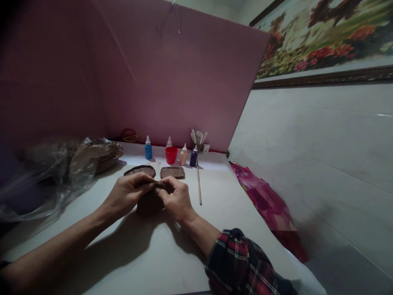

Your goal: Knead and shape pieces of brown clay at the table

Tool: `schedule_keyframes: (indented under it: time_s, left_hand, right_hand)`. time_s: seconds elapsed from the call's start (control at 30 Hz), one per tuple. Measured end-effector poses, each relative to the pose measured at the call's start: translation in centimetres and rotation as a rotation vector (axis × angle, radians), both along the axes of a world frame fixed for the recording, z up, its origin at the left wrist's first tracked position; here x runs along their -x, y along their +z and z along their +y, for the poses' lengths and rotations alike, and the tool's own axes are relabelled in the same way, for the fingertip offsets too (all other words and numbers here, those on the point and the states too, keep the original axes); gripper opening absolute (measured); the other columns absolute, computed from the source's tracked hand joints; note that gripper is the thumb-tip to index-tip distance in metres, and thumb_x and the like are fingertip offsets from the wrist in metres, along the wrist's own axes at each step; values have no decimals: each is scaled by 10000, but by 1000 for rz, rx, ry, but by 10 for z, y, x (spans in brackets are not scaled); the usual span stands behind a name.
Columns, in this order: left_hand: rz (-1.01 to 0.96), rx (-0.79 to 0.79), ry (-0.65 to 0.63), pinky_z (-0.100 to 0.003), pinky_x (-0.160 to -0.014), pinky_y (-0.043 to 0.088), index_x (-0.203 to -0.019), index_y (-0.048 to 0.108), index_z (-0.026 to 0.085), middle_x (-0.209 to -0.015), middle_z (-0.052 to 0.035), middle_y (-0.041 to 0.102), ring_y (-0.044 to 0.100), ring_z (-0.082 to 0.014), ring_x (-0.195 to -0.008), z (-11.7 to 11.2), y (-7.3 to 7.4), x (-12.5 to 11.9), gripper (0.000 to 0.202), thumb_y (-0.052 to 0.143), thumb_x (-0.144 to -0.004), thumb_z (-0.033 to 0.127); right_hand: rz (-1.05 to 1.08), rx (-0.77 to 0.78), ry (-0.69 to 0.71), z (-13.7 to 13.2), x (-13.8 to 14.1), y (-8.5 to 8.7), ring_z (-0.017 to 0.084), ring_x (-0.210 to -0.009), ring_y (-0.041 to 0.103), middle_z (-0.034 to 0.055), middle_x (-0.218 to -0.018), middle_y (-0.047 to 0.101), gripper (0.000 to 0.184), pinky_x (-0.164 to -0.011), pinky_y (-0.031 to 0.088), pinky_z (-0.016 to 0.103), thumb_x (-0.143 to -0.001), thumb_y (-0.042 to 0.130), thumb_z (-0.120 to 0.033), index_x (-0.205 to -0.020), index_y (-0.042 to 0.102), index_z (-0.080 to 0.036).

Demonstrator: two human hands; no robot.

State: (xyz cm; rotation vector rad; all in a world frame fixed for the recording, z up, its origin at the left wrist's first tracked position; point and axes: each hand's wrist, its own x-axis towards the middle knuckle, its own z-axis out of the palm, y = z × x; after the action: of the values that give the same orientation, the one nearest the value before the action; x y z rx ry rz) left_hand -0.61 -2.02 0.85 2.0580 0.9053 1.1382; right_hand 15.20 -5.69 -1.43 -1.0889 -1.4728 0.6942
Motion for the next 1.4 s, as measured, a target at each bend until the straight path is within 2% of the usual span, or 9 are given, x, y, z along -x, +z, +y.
schedule_keyframes:
  time_s: [0.13, 0.3, 0.47, 0.6, 0.7, 0.87, 1.03, 1.2, 1.4]
  left_hand:
    - [2, 15, 17, -274, -665, 471, -800, 707, 157, -758, -42, 708, 630, -174, -711, 2, -1, -1, 147, 587, -783, 240]
    - [-86, -36, -29, -300, -764, 496, -1044, 680, 175, -936, -64, 714, 653, -188, -829, 6, -8, -3, 292, 634, -773, 271]
    - [11, -170, 19, -273, -688, 477, -839, 704, 192, -794, -42, 707, 637, -170, -736, 4, -11, -3, 116, 614, -796, 253]
    - [39, -170, 13, -276, -700, 474, -723, 679, 185, -772, -41, 701, 630, -167, -720, 1, -10, -5, 105, 610, -791, 226]
    - [-18, -83, -13, -279, -714, 481, -746, 698, 171, -785, -47, 710, 633, -173, -739, 0, -5, -6, 119, 618, -786, 251]
    - [-214, 126, 11, -277, -763, 495, -964, 697, 166, -959, -61, 725, 646, -184, -872, 3, 2, -2, 298, 566, -834, 400]
    - [-268, 326, -141, -277, -687, 518, -996, 658, 135, -909, -69, 723, 665, -186, -784, 8, -4, -2, 339, 655, -765, 383]
    - [-111, 158, -47, -288, -736, 508, -910, 704, 140, -875, -69, 729, 664, -200, -804, 7, -5, -3, 236, 630, -769, 314]
    - [0, 71, -40, -261, -645, 485, -841, 709, 154, -764, -43, 722, 647, -179, -705, -3, -4, -4, 163, 591, -769, 241]
  right_hand:
    - [7, 10, -8, 0, 1, -1, 131, -667, 557, -1, -718, 625, 113, -644, 445, 246, -756, 638, -256, -819, 648, -163]
    - [7, 10, -60, 1, 0, 1, 137, -660, 564, 6, -710, 637, 134, -654, 461, 263, -758, 647, -280, -815, 664, -160]
    - [10, 26, -8, -1, 1, -2, 153, -689, 594, 31, -755, 679, 178, -667, 476, 273, -746, 664, -298, -852, 698, -159]
    - [8, 28, 8, -3, 2, -4, 147, -665, 583, 28, -725, 672, 176, -640, 460, 262, -742, 673, -309, -823, 704, -156]
    - [18, 42, -13, -3, 2, -2, 145, -654, 576, 25, -712, 661, 164, -641, 460, 266, -735, 676, -301, -807, 693, -155]
    - [159, 3, -122, 3, -1, 6, 150, -687, 588, 14, -731, 641, 178, -671, 480, 274, -732, 671, -324, -806, 630, -168]
    - [176, -16, -125, 6, -3, 4, 145, -689, 582, 4, -737, 621, 189, -665, 483, 276, -745, 654, -331, -829, 580, -179]
    - [36, -12, -59, 2, -1, 4, 177, -804, 618, 37, -869, 665, 276, -712, 495, 293, -720, 704, -303, -958, 615, -195]
    - [25, -25, -80, -6, 2, 9, 165, -734, 619, 30, -775, 692, 108, -708, 480, 291, -755, 676, -260, -822, 704, -181]
